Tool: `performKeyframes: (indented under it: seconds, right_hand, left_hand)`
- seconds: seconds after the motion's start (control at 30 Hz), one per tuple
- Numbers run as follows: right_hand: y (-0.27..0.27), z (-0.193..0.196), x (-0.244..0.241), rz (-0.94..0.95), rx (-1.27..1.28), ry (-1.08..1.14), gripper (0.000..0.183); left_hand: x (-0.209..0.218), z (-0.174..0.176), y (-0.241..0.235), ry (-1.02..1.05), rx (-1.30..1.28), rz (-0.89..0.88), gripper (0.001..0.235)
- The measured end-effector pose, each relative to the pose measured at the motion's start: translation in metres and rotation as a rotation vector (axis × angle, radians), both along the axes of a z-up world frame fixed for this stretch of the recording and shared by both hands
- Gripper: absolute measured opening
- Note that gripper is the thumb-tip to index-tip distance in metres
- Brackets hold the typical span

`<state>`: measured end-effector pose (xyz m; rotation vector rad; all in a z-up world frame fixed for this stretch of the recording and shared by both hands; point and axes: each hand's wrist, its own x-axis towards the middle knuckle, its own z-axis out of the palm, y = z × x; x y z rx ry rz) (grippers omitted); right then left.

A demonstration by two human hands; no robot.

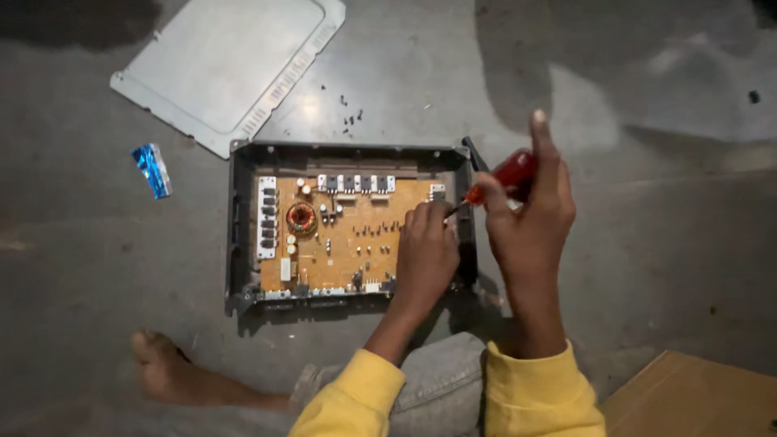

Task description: The person sits on the floor and cleans a circuit board and the interior of an electronic device casing using a brush. They then use a screwdriver to tighten screws on the circuit board.

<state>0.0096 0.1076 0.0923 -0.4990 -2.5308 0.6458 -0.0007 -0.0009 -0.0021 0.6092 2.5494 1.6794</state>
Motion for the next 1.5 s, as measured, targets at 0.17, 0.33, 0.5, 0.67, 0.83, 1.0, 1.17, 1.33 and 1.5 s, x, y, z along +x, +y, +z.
performKeyframes:
  seconds: [0.17, 0.33, 0.5, 0.67, 0.83, 1.0, 1.17, 1.33, 1.5]
  right_hand:
    - [-0.005, 0.008, -0.003, 0.177, -0.017, 0.087, 0.073]
    - [-0.013, 0.015, -0.005, 0.014, -0.039, 0.025, 0.051]
    - [-0.018, 0.02, -0.006, 0.101, -0.097, 0.049, 0.059]
    - [-0.014, 0.019, -0.004, 0.255, -0.121, 0.119, 0.065]
    - [-0.007, 0.014, -0.002, 0.071, 0.032, 0.021, 0.058]
    - [-0.007, 0.015, 0.001, 0.173, -0.182, 0.054, 0.063]
    - [-0.008, 0.019, 0.0, 0.12, 0.053, 0.026, 0.06]
    - [-0.008, 0.018, 0.001, 0.143, -0.039, 0.04, 0.05]
    - [-0.01, 0.019, 0.002, 0.177, -0.145, 0.04, 0.051]
  left_hand:
    - [-0.005, -0.006, 0.004, -0.006, 0.014, -0.007, 0.031]
    - [-0.004, -0.01, 0.003, -0.023, 0.055, -0.021, 0.034]
    - [-0.004, -0.015, 0.002, -0.075, 0.088, -0.027, 0.029]
    - [-0.006, -0.016, 0.002, -0.092, 0.112, -0.023, 0.044]
    - [-0.009, -0.014, -0.003, -0.205, 0.172, 0.059, 0.047]
    - [-0.014, -0.018, -0.009, -0.202, 0.126, 0.102, 0.039]
    - [-0.012, -0.023, -0.004, -0.105, 0.1, 0.048, 0.042]
    - [-0.009, -0.03, -0.004, -0.094, 0.031, 0.008, 0.049]
    - [-0.008, -0.027, -0.002, -0.047, 0.014, 0.0, 0.055]
